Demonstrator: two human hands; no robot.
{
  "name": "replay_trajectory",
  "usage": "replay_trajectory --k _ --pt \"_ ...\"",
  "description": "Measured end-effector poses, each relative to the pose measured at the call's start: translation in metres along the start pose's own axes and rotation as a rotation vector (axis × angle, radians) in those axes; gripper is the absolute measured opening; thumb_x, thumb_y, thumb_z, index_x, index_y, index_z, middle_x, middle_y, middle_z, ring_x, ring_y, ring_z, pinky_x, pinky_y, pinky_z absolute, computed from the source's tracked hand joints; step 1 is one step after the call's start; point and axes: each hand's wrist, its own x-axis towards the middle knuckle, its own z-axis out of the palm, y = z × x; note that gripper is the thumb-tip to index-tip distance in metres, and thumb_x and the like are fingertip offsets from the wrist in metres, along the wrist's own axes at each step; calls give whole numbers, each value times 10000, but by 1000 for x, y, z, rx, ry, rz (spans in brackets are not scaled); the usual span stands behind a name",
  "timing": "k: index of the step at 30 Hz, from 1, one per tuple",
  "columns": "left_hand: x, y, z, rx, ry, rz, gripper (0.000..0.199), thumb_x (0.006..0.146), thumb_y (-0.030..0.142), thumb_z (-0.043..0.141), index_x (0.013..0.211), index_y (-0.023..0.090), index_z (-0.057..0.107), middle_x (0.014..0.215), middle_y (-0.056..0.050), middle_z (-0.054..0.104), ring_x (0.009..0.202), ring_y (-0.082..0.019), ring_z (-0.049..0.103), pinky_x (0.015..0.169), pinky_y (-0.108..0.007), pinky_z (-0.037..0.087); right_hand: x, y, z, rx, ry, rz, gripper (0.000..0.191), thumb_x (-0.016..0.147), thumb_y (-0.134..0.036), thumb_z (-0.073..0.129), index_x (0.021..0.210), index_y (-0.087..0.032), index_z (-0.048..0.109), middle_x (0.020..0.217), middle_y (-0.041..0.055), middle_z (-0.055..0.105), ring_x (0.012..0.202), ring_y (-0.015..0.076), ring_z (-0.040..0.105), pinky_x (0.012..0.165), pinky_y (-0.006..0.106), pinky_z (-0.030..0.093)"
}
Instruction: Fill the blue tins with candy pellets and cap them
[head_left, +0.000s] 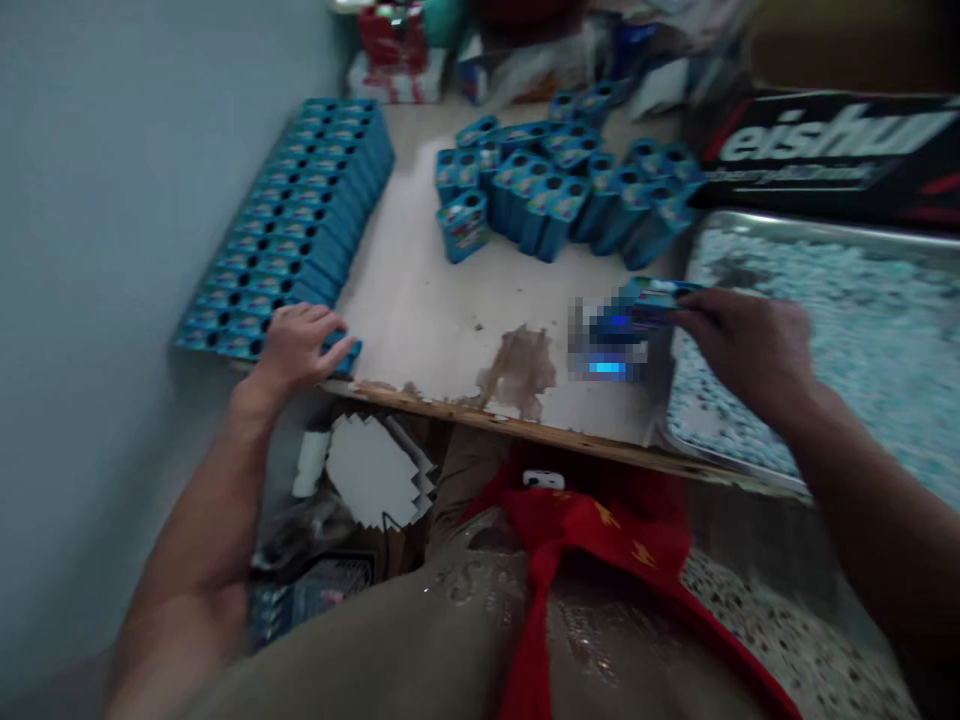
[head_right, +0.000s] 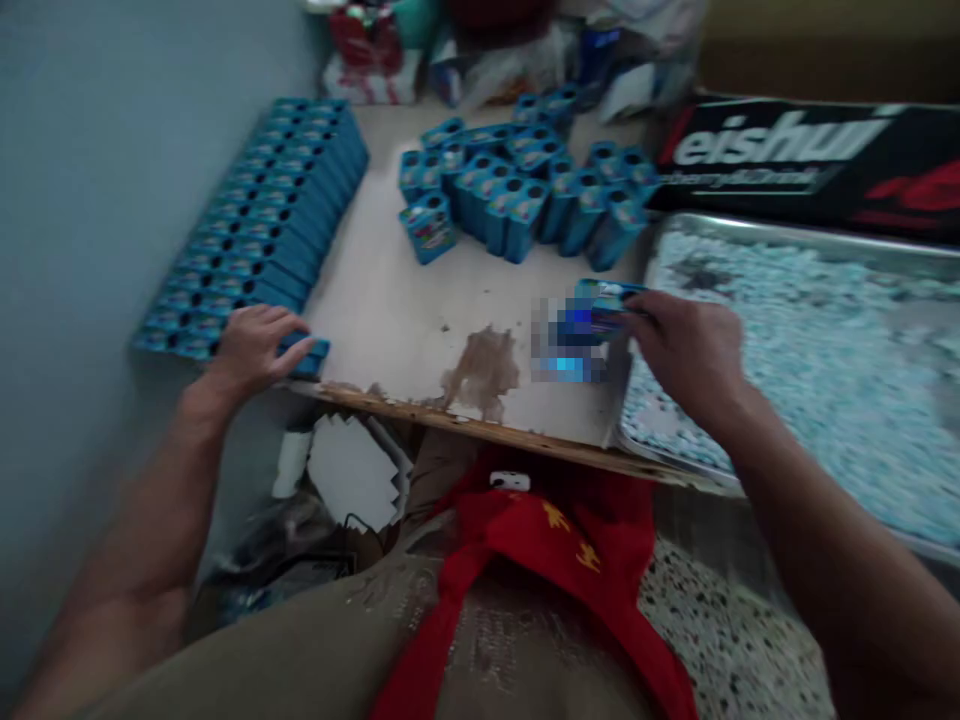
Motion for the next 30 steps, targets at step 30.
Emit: replay_trajectory --k 30 --pt "62 88 21 -114 303 306 195 949 533 868 1043 362 866 1277 -55 891 1416 -456 772 1411 -840 209 -14 56 -40 1086 -6 877 353 815 151 652 787 -183 762 777 17 702 747 117 643 799 276 507"
